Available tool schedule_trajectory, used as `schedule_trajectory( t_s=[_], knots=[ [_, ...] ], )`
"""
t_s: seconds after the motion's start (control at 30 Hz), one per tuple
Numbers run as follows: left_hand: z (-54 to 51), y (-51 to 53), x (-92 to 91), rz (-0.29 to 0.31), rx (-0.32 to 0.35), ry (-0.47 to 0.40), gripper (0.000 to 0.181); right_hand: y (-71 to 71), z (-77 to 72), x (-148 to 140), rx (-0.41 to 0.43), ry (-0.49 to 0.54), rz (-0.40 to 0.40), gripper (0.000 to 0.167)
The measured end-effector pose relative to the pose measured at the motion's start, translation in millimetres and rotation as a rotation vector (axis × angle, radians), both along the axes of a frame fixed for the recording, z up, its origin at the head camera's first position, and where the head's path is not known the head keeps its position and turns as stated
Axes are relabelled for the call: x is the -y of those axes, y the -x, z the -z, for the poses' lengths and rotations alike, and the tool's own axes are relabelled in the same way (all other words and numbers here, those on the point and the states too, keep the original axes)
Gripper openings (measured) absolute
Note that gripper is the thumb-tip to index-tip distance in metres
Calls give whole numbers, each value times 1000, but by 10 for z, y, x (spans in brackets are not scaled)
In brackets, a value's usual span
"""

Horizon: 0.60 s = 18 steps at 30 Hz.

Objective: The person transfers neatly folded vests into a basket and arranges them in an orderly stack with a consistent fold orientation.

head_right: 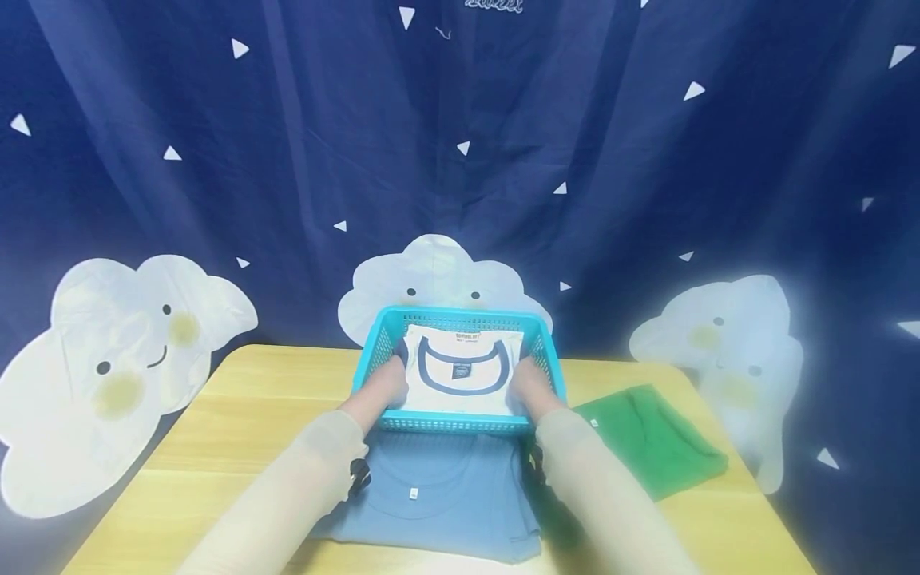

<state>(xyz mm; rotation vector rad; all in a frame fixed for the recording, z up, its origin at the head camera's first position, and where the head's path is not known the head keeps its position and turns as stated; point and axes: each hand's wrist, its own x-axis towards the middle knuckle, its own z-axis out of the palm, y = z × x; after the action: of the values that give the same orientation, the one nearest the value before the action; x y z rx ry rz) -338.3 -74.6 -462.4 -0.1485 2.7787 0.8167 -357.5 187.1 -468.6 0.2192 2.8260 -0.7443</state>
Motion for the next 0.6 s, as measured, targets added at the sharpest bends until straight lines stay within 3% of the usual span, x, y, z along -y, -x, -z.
schedule_trajectory(
  t_s=[0.3,0.47,0.6],
  knots=[
    [34,23,-28,-3,-8,16,71,0,12,28,-11,-45,-6,47],
    [10,-5,-39,2,-71,43,72,-10,14,32,-61,-45,-4,41],
    [5,-16,-39,-5,-155,65,68,-36,-1,39,-147,-66,-5,45]
  ],
)
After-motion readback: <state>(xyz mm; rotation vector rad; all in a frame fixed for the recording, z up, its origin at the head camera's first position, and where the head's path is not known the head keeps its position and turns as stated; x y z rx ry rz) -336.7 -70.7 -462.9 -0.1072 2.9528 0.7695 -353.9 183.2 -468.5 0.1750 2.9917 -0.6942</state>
